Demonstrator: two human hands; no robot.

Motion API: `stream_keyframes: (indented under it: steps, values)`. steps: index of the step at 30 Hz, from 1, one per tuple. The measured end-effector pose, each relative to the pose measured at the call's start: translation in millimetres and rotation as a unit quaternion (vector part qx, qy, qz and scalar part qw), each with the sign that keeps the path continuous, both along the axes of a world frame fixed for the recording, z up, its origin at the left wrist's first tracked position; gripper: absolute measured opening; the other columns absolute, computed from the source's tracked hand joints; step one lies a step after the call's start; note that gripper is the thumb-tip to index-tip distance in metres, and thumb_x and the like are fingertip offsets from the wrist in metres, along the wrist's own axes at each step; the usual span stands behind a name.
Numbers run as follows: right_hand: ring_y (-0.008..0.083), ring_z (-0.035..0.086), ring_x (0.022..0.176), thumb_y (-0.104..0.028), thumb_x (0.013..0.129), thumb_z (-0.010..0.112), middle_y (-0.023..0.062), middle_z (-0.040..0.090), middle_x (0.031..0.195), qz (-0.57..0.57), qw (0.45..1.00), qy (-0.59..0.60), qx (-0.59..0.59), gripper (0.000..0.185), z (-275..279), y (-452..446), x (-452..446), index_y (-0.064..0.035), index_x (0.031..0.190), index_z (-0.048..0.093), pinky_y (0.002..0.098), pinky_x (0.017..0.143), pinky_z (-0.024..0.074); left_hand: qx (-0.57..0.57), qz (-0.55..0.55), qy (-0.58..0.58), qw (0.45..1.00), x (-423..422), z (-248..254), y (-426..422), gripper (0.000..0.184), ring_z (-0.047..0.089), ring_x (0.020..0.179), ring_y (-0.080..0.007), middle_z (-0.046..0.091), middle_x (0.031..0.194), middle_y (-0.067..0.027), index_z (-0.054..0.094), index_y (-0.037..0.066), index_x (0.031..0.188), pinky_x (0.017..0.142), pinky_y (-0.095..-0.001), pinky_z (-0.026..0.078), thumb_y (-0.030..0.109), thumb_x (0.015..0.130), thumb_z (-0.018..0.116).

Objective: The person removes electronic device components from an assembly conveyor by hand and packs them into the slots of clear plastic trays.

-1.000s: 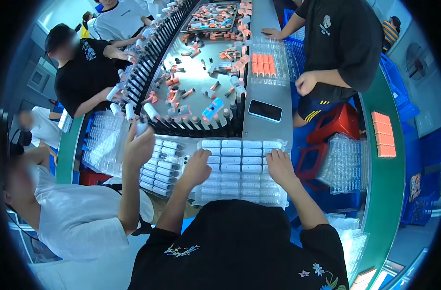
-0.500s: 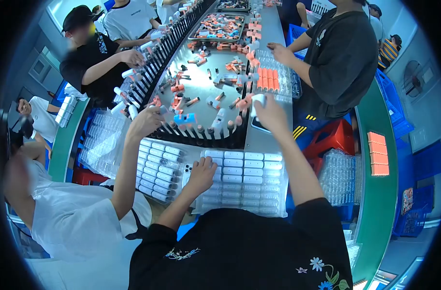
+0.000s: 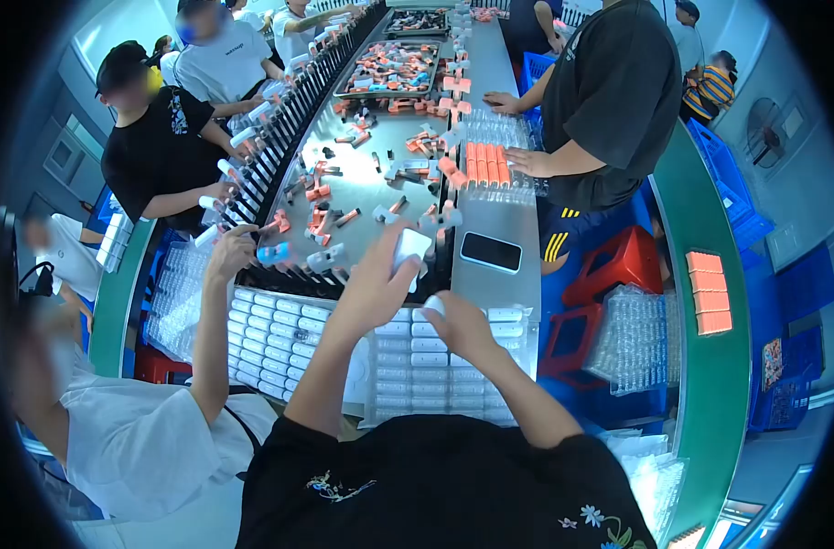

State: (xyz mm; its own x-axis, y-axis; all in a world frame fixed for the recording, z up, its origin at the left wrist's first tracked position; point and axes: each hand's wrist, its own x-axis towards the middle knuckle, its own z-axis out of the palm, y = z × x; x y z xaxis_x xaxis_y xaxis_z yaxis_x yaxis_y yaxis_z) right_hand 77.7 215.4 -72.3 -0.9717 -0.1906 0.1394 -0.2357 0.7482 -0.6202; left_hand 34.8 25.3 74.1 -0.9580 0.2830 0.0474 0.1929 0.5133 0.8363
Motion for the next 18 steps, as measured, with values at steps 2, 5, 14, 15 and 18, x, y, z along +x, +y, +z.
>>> stream_keyframes:
  steps: [2, 5, 14, 15, 18]
  values:
    - [0.0480, 0.068, 0.100, -0.036, 0.100, 0.066, 0.0262, 0.071, 0.105, -0.068, 0.992, -0.060, -0.093, 0.042, 4, 29, 8, -0.0002, 0.122, 0.062, 0.0539, 0.085, 0.0531, 0.021, 0.011, -0.079, 0.997, -18, -36, 14, 0.054, 0.068, 0.098, -0.0453, 0.063, 0.116, -0.0313, 0.040, 0.000, 0.144, 0.087, -0.0521, 0.055, 0.028, 0.100, 0.056]
    - [0.0407, 0.071, 0.099, -0.030, 0.100, 0.068, 0.0239, 0.071, 0.105, -0.164, 0.976, -0.022, -0.139, 0.039, 19, 66, 3, -0.0020, 0.126, 0.060, 0.0452, 0.085, 0.0549, 0.088, 0.103, -0.203, 0.970, -21, -72, 34, 0.054, 0.069, 0.097, -0.0490, 0.060, 0.118, -0.0367, 0.042, -0.006, 0.136, 0.086, -0.0567, 0.055, 0.033, 0.101, 0.055]
    - [0.0287, 0.071, 0.105, -0.021, 0.096, 0.073, 0.0126, 0.073, 0.115, -0.023, 0.981, 0.069, -0.177, 0.035, 131, 46, -79, -0.0088, 0.128, 0.062, 0.0344, 0.091, 0.0535, -0.367, 0.141, 0.128, 0.910, -63, -103, 20, 0.045, 0.067, 0.099, -0.0493, 0.060, 0.109, -0.0256, 0.054, 0.002, 0.123, 0.063, -0.0530, 0.059, 0.031, 0.091, 0.067]
    - [0.0307, 0.069, 0.113, -0.022, 0.095, 0.074, 0.0124, 0.072, 0.121, -0.004, 0.992, 0.041, -0.122, 0.036, 140, 40, -87, -0.0101, 0.128, 0.064, 0.0368, 0.098, 0.0517, -0.367, 0.143, 0.126, 0.911, -66, -122, 11, 0.045, 0.067, 0.099, -0.0493, 0.060, 0.109, -0.0256, 0.054, 0.002, 0.123, 0.063, -0.0530, 0.059, 0.031, 0.091, 0.067]
    - [0.0299, 0.060, 0.128, -0.027, 0.088, 0.077, 0.0115, 0.068, 0.129, 0.278, 0.945, 0.158, 0.070, 0.038, 138, 28, -117, -0.0135, 0.122, 0.068, 0.0492, 0.113, 0.0386, -0.331, 0.232, 0.134, 0.905, -46, -104, -9, 0.057, 0.072, 0.079, -0.0442, 0.066, 0.097, -0.0267, 0.056, 0.000, 0.119, 0.071, -0.0556, 0.057, 0.048, 0.092, 0.069]
